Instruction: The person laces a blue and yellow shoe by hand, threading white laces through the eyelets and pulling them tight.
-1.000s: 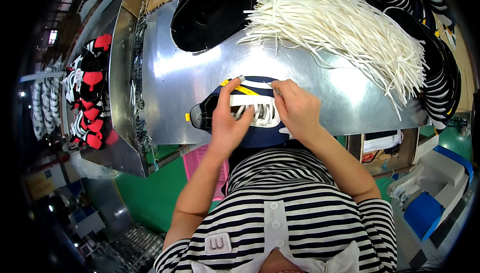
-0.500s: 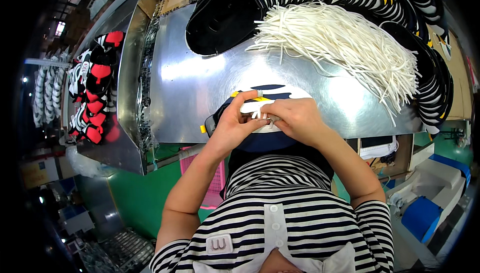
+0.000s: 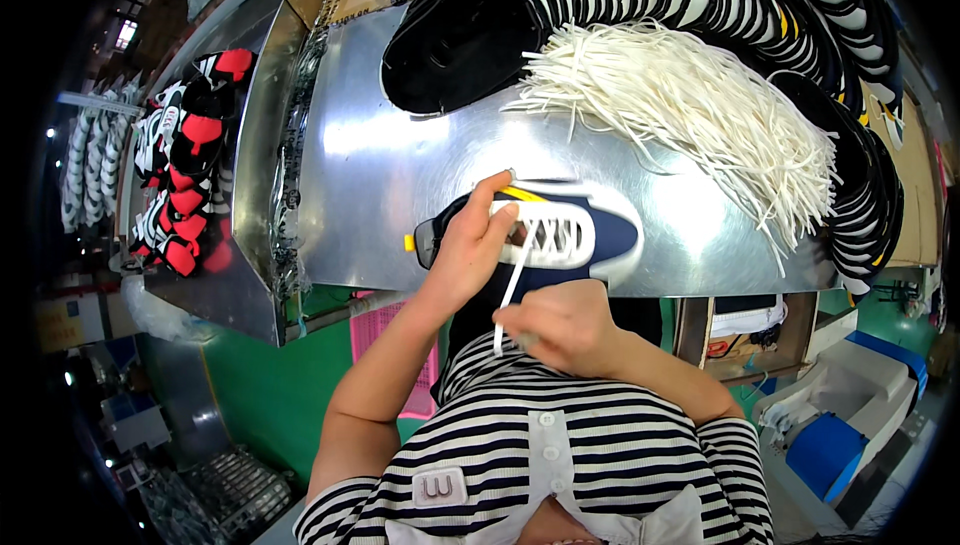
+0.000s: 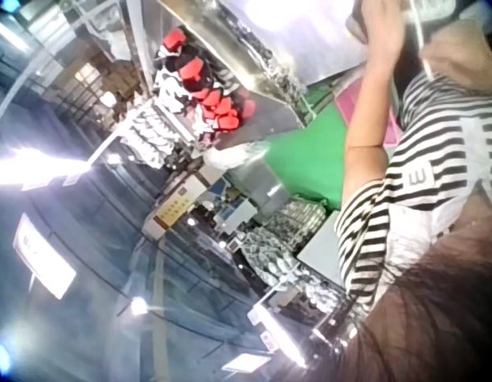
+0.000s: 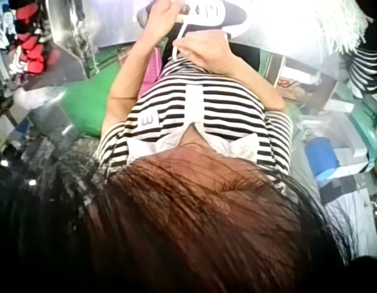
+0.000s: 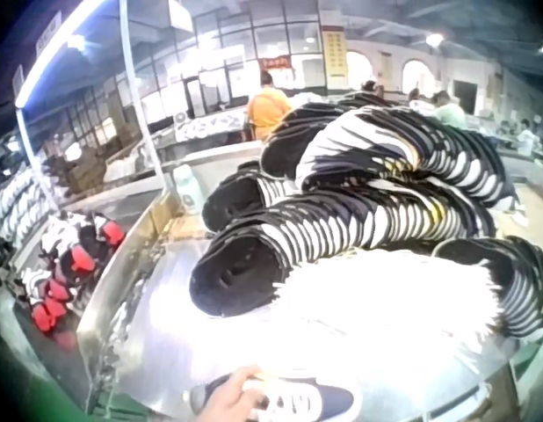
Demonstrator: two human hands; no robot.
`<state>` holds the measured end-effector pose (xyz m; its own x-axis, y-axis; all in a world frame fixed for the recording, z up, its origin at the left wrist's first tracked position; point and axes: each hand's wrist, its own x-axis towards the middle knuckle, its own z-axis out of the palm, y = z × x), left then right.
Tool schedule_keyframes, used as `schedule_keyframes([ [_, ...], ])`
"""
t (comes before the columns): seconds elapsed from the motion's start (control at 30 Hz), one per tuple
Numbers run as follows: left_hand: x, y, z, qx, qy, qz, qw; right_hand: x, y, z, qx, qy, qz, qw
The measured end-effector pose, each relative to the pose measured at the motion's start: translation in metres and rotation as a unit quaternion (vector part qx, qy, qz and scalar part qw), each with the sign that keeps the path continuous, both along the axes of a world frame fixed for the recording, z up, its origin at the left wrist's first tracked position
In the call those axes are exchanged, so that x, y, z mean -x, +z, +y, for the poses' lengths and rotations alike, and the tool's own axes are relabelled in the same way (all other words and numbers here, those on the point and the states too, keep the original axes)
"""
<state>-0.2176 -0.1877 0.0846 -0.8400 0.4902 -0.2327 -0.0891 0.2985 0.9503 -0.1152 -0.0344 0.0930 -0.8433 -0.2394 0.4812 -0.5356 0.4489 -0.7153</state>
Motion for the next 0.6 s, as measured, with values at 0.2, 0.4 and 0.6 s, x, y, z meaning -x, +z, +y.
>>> schedule_keyframes([
  [0.2, -0.013, 0.035, -0.01, 0.156, -0.105, 0.119, 0.975, -0.004, -0.028, 0.016, 0.084, -0.094, -0.139, 0.982],
  [0.4, -0.041, 0.023, -0.033, 0.196, -0.111, 0.203, 0.953, -0.025, -0.017, 0.02, 0.2, -0.171, -0.412, 0.872],
  [0.6, -0.045, 0.008, -0.014, 0.125, -0.078, 0.3, 0.943, -0.012, -0.037, 0.0, 0.147, -0.244, -0.313, 0.906],
])
